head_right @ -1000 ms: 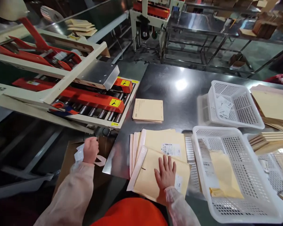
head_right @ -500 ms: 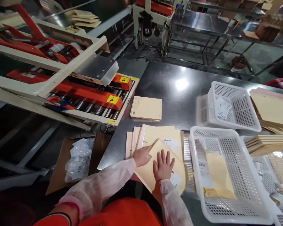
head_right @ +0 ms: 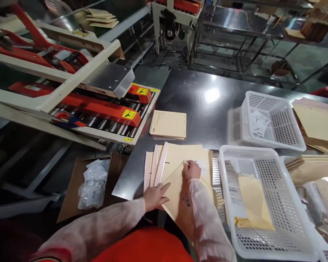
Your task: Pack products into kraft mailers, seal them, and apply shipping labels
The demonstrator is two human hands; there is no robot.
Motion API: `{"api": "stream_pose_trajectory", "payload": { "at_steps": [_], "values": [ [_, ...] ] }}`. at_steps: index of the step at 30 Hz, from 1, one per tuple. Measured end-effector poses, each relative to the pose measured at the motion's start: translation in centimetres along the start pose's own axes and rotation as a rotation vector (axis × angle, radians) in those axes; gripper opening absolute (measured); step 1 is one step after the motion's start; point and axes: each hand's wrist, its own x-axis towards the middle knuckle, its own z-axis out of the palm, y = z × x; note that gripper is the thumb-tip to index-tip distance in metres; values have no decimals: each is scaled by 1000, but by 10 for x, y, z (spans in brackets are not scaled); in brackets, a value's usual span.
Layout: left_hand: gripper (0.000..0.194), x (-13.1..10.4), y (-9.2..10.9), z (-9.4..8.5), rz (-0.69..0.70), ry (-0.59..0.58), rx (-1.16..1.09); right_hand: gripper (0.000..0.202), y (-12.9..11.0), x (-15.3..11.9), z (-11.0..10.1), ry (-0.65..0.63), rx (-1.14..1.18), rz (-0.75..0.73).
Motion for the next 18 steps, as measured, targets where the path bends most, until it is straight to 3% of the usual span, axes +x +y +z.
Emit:
{"api": "stream_pose_trajectory", "payload": {
  "at_steps": [3, 5, 8, 11, 14, 16, 18],
  "values": [
    [57, -20, -39, -26, -332, 283, -225, 37, 6, -16, -2, -9, 53, -54],
    [69, -9, -55, -46, -592, 422, -398, 40, 8, -30, 1, -48, 104, -115],
    [77, 33, -55, -69, -738, 343, -583, 42, 7, -47, 7, -107, 175, -196],
    [52, 69, -40, -82, -652, 273, -694, 39, 4, -56, 8, -92, 198, -219],
    [25, 73, -33, -97, -456, 257, -799, 34, -3, -62, 3, -28, 260, -244],
    [23, 66, -37, -115, -356, 328, -853, 30, -11, -65, -3, 21, 312, -298],
    [29, 66, -43, -137, -298, 506, -954, 27, -20, -66, -6, 56, 336, -350]
  ]
}}
